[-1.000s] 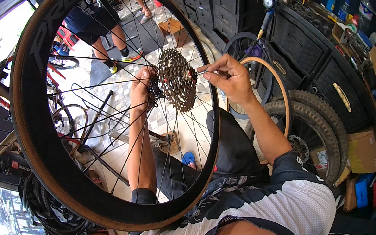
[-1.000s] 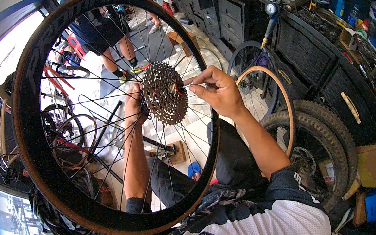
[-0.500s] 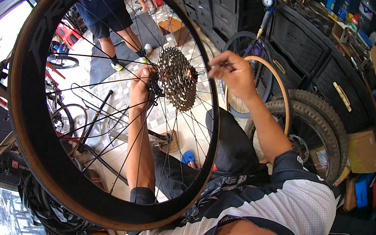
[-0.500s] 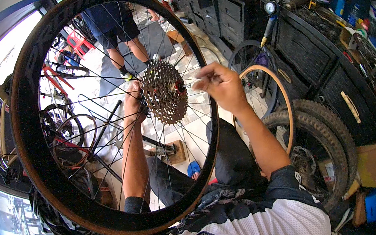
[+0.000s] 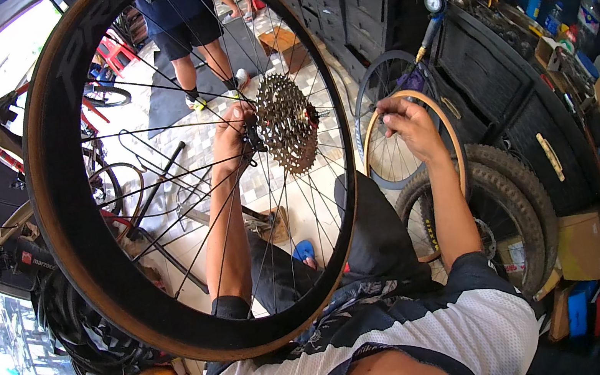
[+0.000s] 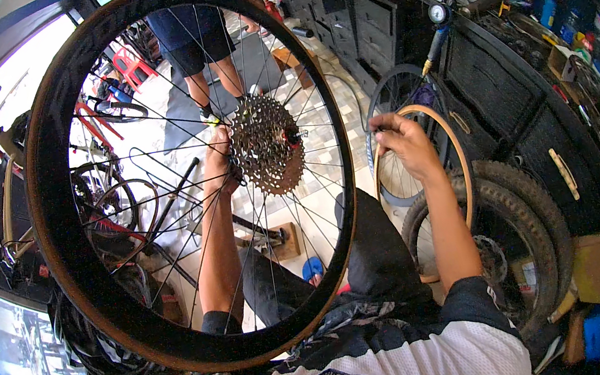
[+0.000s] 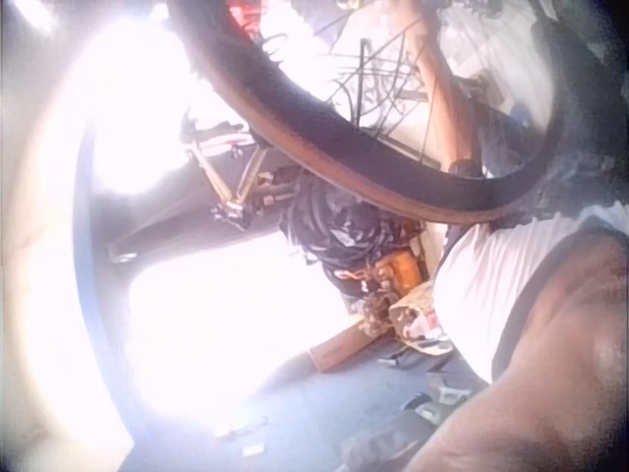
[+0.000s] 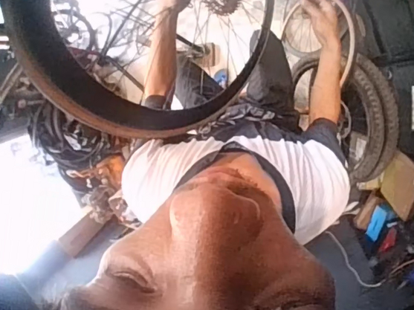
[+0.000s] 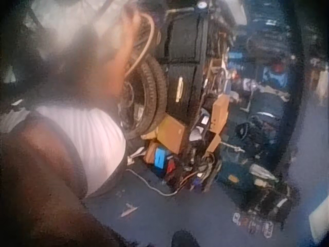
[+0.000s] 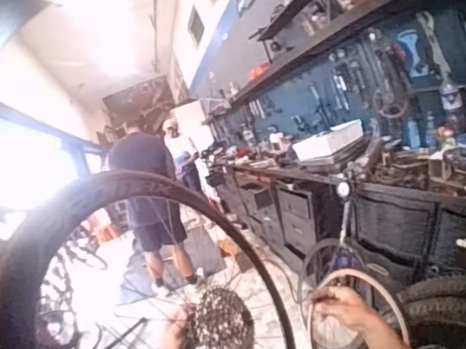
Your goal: The person assembles a bicycle wheel cassette by hand, then uses a chain whip and a wrench to tighten the lockring. The person then uses a spoke wrench to adjust the spokes and spins the wheel to check alignment.
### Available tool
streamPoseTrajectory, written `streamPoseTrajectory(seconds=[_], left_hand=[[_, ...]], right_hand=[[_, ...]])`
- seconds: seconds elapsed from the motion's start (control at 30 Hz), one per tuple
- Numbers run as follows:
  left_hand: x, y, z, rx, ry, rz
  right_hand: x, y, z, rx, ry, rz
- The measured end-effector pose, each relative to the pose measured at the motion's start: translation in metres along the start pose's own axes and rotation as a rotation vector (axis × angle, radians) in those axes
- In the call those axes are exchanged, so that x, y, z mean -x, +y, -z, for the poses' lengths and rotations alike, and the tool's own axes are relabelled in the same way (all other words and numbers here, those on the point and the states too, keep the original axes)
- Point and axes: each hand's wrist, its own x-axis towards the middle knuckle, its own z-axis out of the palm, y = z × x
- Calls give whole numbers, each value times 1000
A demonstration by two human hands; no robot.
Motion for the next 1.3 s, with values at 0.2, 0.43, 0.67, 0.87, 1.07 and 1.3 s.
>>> streamPoseTrajectory(seconds=[0.2, 0.43, 0.67, 0.87, 1.07, 1.3], left_hand=[[-3, -2, 1, -44, -17, -32], [-2, 3, -12, -15, -62, -73], [1, 5, -8, -18, -72, -50], [1, 9, -16, -98, -80, -79], [3, 8, -17, -106, -43, -81], [7, 15, -22, -98, -47, -43]], right_hand=[[-6, -43, -45, -12, -1, 164], [-8, -67, -65, 250, -57, 417], [2, -96, -89, 327, -109, 304], [3, -99, -89, 372, -43, 325], [12, -113, -94, 536, -103, 422], [13, -119, -96, 787, -177, 645]])
